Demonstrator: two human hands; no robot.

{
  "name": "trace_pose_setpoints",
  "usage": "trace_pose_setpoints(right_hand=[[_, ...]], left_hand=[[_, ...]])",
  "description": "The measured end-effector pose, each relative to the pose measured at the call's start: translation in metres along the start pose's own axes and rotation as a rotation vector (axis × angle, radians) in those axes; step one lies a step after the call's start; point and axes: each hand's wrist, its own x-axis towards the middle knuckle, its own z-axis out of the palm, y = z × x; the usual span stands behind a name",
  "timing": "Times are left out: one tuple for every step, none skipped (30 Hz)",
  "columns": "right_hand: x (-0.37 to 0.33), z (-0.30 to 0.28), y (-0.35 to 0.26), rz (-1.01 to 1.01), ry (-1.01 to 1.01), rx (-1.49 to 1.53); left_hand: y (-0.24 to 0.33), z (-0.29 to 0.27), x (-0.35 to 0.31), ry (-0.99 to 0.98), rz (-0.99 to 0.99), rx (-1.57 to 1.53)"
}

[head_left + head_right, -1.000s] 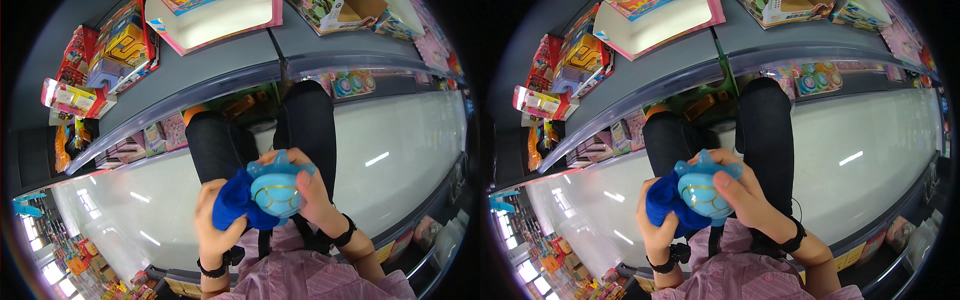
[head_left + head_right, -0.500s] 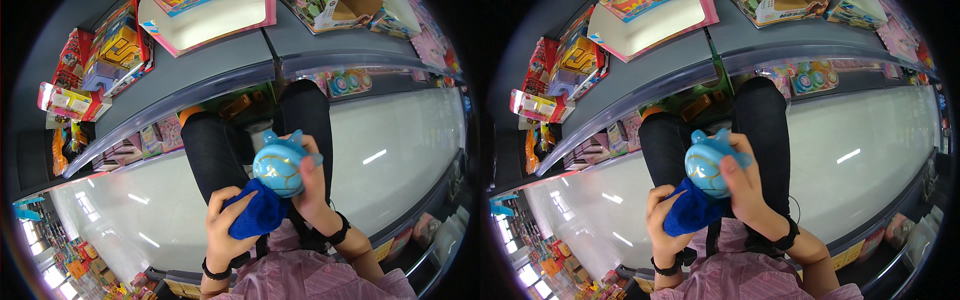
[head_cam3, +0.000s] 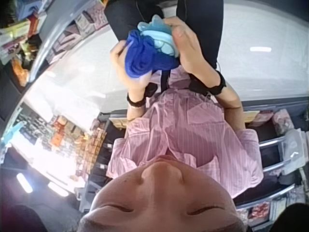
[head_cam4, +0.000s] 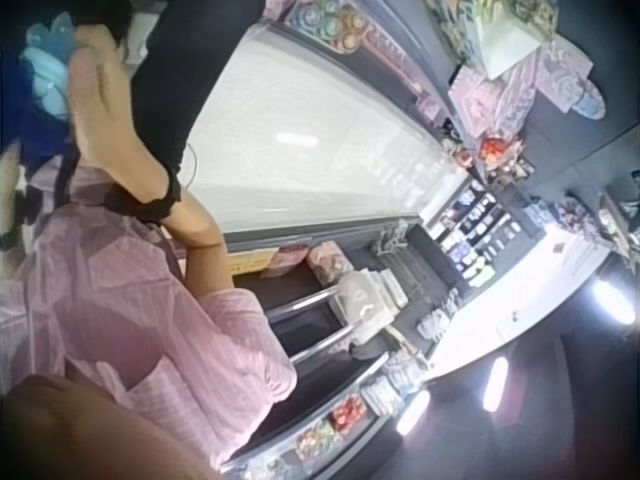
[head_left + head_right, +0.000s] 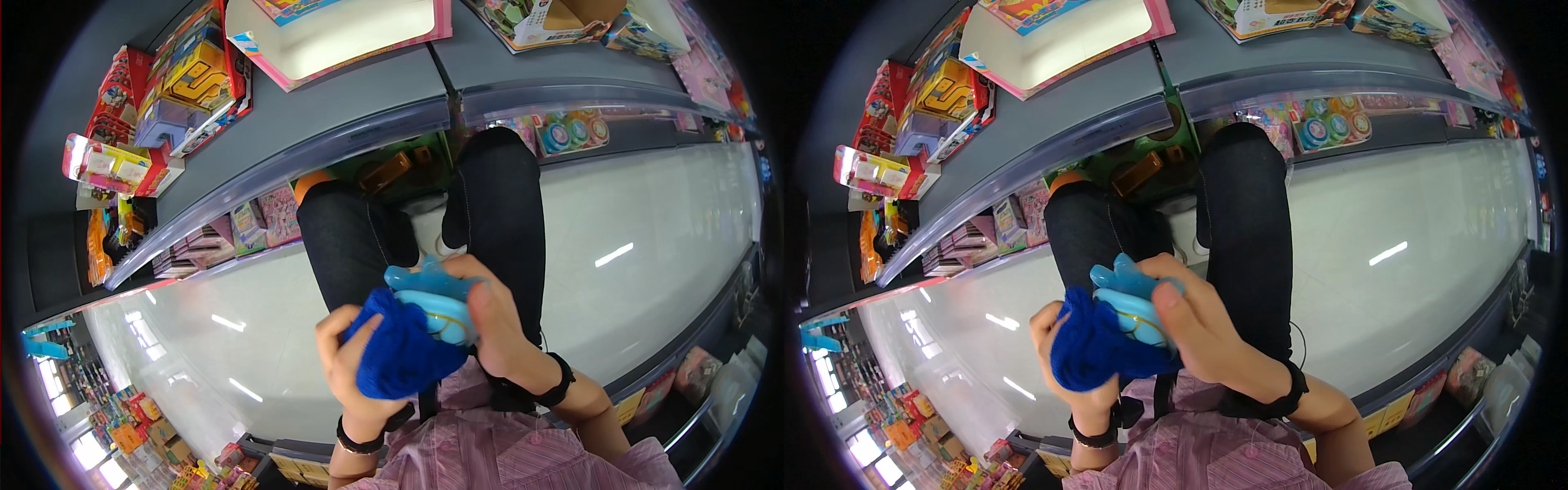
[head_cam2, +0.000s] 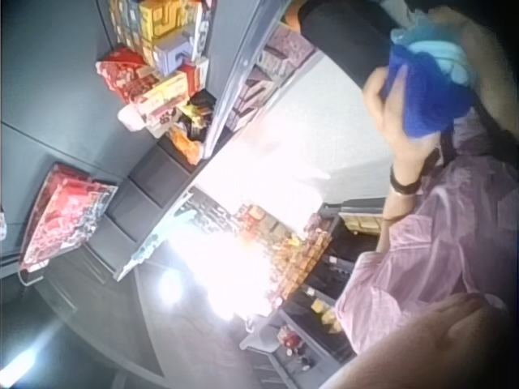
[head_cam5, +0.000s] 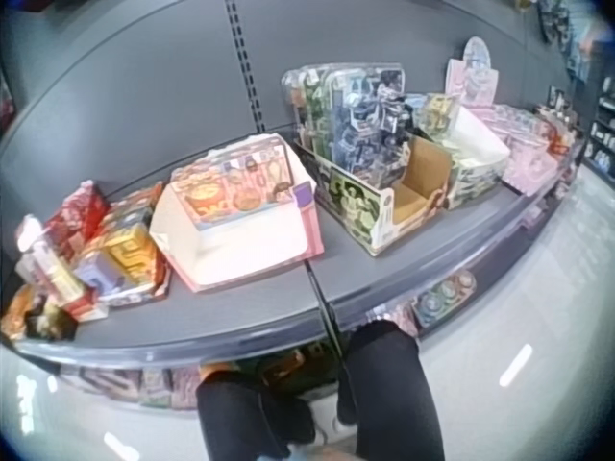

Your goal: Organize and restock various toy boxes on a supermarket shelf.

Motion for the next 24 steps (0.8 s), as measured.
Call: trace_pose_setpoints(right_hand=[[-0.003, 0.000, -0.005, 0.047, 0.011, 0.123], [-0.004, 0.001, -0.014, 0.097, 0.045, 0.203], [-0.005, -0.005, -0.015, 0.111, -0.010, 0.303], [-0.005, -0.012, -0.017, 0.122, -0.057, 0.401], [-0.006, -0.010, -0.021, 0.147, -0.042, 0.497], [-0.006, -0.010, -0.020, 0.147, -0.040, 0.496], [-0.006, -0.010, -0.017, 0.141, 0.011, 0.548], [-0.007, -0.010, -0.014, 0.134, 0.062, 0.600], [-0.007, -0.019, 0.005, 0.103, 0.011, 0.666], [-0.006, -0.020, 0.007, 0.104, 0.008, 0.665], [-0.005, -0.020, 0.008, 0.125, 0.030, 0.746], [-0.004, -0.020, 0.009, 0.147, 0.051, 0.828], [-0.004, -0.019, 0.008, 0.152, 0.047, 0.827], [-0.004, -0.016, 0.006, 0.163, 0.043, 0.791], [-0.005, -0.014, 0.003, 0.173, 0.040, 0.755], [-0.006, -0.012, 0.001, 0.181, 0.038, 0.719], [-0.007, -0.012, 0.003, 0.161, 0.032, 0.685], [-0.007, -0.011, 0.002, 0.162, 0.032, 0.685], [-0.006, -0.010, 0.001, 0.162, 0.048, 0.490], [-0.005, -0.009, 0.000, 0.161, 0.064, 0.296], [-0.004, -0.009, -0.001, 0.161, 0.065, 0.296], [-0.004, -0.010, -0.002, 0.167, 0.059, 0.312], [-0.003, -0.010, -0.002, 0.173, 0.053, 0.327], [-0.003, -0.009, -0.003, 0.173, 0.054, 0.326]], left_hand=[[-0.010, 0.002, 0.001, 0.023, 0.007, -0.039], [-0.017, -0.001, 0.003, 0.008, -0.025, -0.140], [-0.024, -0.003, 0.005, -0.026, -0.019, -0.065], [-0.029, -0.003, 0.008, -0.066, -0.011, 0.004], [-0.032, -0.002, 0.008, -0.074, 0.005, 0.063], [-0.033, -0.003, 0.006, -0.076, 0.004, 0.061], [-0.033, -0.004, 0.004, -0.031, -0.034, 0.032], [-0.032, -0.005, 0.001, 0.014, -0.071, 0.003], [-0.027, -0.005, 0.000, 0.078, -0.137, -0.106], [-0.024, -0.006, 0.000, 0.080, -0.137, -0.105], [-0.022, -0.008, -0.001, 0.094, -0.151, -0.144], [-0.019, -0.010, -0.001, 0.109, -0.165, -0.184], [-0.015, -0.010, -0.001, 0.122, -0.160, -0.137], [-0.013, -0.012, -0.001, 0.127, -0.162, -0.135], [-0.011, -0.014, -0.001, 0.113, -0.118, -0.097], [-0.010, -0.015, 0.000, 0.098, -0.072, -0.060], [-0.009, -0.016, -0.001, 0.100, -0.073, -0.059], [-0.009, -0.016, -0.001, 0.115, -0.057, -0.057], [-0.008, -0.016, -0.001, 0.128, -0.041, -0.055], [-0.007, -0.018, -0.002, 0.128, -0.041, -0.054], [-0.006, -0.021, -0.004, 0.105, -0.081, -0.055], [-0.006, -0.023, -0.006, 0.084, -0.121, -0.056], [-0.006, -0.022, -0.005, 0.084, -0.121, -0.058], [-0.005, -0.020, -0.003, 0.101, -0.093, -0.056]])
